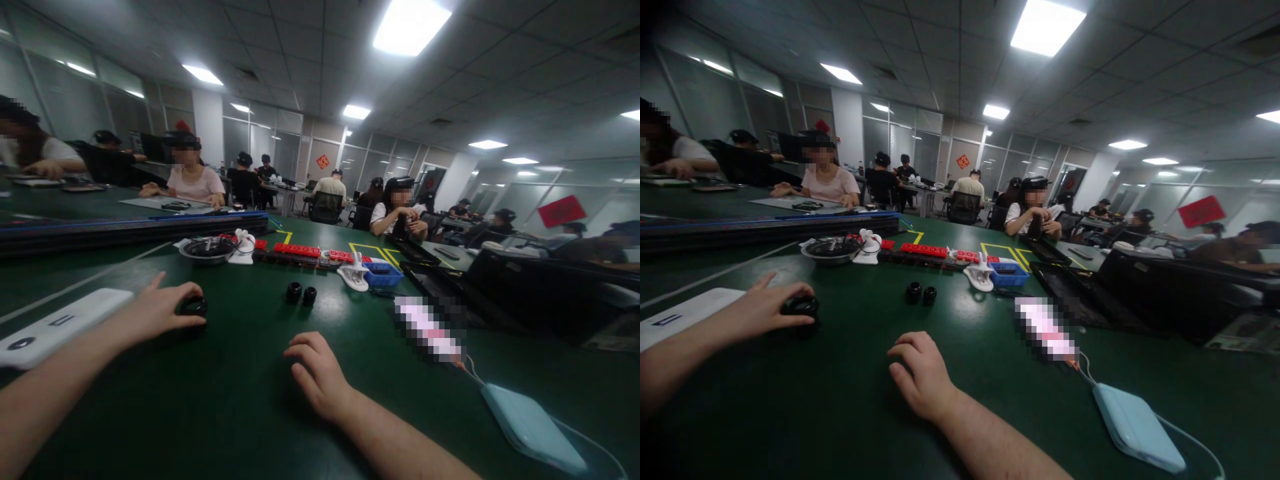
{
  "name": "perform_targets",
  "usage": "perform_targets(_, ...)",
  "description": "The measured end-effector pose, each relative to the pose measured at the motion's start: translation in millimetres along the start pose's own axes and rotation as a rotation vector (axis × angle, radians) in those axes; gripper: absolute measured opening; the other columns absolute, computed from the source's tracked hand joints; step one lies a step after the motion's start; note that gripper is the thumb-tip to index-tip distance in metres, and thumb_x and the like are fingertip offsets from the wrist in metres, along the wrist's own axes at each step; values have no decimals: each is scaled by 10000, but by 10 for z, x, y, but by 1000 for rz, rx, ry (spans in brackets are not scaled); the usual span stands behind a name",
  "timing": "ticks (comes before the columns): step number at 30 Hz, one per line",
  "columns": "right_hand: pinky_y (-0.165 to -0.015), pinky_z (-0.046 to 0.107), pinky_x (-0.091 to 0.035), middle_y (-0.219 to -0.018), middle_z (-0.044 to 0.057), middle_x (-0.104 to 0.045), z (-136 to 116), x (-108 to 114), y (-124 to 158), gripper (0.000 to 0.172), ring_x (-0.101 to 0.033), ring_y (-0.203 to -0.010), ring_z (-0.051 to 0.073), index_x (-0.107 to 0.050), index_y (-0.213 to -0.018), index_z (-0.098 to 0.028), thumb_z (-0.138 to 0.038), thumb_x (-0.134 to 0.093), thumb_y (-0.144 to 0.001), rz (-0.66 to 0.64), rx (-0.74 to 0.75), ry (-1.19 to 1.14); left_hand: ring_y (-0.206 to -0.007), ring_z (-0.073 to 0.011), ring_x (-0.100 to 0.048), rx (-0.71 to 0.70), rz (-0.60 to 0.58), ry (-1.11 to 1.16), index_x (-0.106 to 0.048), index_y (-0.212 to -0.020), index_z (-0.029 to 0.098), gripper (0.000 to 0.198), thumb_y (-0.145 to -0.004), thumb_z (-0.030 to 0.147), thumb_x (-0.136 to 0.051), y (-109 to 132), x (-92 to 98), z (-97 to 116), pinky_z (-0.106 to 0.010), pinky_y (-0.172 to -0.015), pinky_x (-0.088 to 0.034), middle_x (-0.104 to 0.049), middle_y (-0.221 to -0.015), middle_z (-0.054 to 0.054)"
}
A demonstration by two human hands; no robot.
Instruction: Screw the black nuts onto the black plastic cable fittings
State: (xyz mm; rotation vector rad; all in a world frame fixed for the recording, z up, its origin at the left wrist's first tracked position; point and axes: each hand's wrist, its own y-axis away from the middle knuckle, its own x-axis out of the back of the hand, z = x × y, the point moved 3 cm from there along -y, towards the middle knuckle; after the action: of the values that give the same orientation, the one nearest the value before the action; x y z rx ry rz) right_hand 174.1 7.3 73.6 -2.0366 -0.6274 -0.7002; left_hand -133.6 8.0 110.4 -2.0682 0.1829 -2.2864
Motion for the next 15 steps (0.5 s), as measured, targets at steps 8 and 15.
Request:
perform_targets(8, -820, 333, -435, -996, 77, -514, 12, -16, -7, 176, -486, -956, 189, -555, -978, -180, -207, -439, -848, -19, -14, 5, -992, -285, -547, -7, -69, -18, -600, -984, 187, 426, -706, 509, -584, -84, -235, -59, -592, -989, -34, -635, -1018, -86)
perform_targets(15, -812, 320, -426, -974, 78, -521, -1, -17, -16, 160, -487, -937, 188, -569, -942, -175, -205, -447, -843, -21, -17, 16, -1006, -298, -504, 52, 15, -195, -601, -984, 141, 454, -746, 519, -527, -26, -73, 47, -608, -971, -108, -584, -1040, -95)
